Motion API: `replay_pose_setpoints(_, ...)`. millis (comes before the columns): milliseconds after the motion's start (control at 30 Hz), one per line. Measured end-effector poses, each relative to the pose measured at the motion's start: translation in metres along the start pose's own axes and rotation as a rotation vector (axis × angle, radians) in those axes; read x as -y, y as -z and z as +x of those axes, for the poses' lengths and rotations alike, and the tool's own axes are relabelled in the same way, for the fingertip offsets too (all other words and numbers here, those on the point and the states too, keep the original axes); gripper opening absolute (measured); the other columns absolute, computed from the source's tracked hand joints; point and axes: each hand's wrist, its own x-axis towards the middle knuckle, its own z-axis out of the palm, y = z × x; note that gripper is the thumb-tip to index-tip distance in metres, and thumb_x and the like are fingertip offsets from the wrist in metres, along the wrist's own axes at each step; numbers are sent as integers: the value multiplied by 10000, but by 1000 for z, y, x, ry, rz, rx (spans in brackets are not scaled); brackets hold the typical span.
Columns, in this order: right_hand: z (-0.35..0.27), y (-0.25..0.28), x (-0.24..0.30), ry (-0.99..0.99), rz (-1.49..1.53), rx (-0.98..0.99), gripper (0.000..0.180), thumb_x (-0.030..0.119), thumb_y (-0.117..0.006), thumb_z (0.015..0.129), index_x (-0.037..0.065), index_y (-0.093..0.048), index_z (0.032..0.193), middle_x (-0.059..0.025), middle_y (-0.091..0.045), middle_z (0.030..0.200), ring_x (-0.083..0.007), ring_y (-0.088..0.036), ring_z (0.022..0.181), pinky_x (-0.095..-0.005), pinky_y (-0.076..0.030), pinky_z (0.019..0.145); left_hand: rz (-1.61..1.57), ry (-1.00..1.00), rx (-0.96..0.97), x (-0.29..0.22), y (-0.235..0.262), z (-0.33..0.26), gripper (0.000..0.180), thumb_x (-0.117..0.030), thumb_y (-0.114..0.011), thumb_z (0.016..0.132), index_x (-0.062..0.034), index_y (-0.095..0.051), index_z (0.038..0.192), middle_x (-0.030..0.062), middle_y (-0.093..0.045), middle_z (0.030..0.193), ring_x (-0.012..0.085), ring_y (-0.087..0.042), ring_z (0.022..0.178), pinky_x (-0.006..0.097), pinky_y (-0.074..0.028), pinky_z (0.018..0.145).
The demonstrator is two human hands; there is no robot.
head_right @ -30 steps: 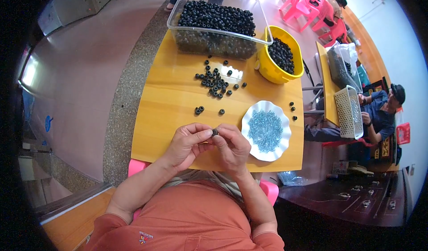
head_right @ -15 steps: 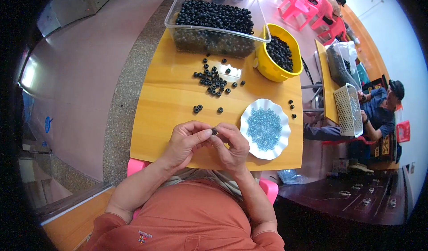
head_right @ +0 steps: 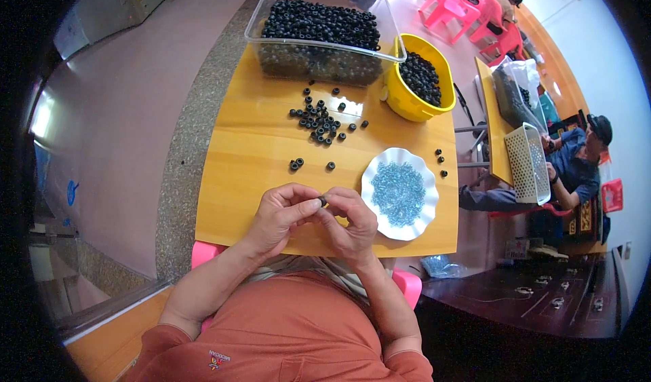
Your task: Manually placing small blue beads into black circular components on a wooden table.
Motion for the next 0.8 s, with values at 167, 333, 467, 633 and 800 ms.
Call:
replay_pose_setpoints(167, -1, -1, 1, 30, 38, 12, 309, -95, -718, 782, -8, -618, 1062, -142, -628, 1028, -125, -635, 763, -233, -530, 635, 13, -20, 32, 2, 2, 1, 143, -11, -660, 882, -5, -638, 1023, 85, -682, 959, 136, -660, 855, 279, -563, 793)
replay_pose_setpoints(333, -2, 0, 1, 38, 17, 22, 333, -106, -715, 775, -4, -614, 1075, -149, -623, 1034, -127, -639, 756, -234, -536, 638, 1, -21, 33, 1, 2, 0, 145, -4, -657, 878, -7, -636, 1022, 84, -679, 952, 139, -659, 852, 282, -563, 793)
replay_pose_setpoints(467, -2, 1, 4, 58, -17, 19, 332, -102, -720, 774, 1, -615, 1072, -150, -626, 1023, -130, -641, 740, -236, -536, 631, -90, 34, 12, -2, 0, -1, 148, -14, -653, 880, -19, -637, 1027, 81, -678, 949, 149, -658, 845, 300, -561, 801)
replay_pose_setpoints(633, -4, 0, 7, 46, -32, 7, 345, -93, -722, 778, 3, -618, 1092, -148, -627, 1020, -133, -639, 730, -243, -534, 625, -156, 38, 22, -3, 1, -1, 151, -25, -653, 883, -30, -641, 1034, 70, -683, 947, 151, -654, 854, 313, -557, 803)
replay_pose_setpoints(800, 1, -1, 16, 63, -134, 72, 375, -85, -725, 777, 7, -620, 1125, -155, -622, 1021, -144, -643, 720, -253, -534, 621, -157, 65, -4, -4, 3, -1, 147, -26, -656, 883, -40, -651, 1029, 61, -687, 941, 142, -654, 854, 312, -556, 796)
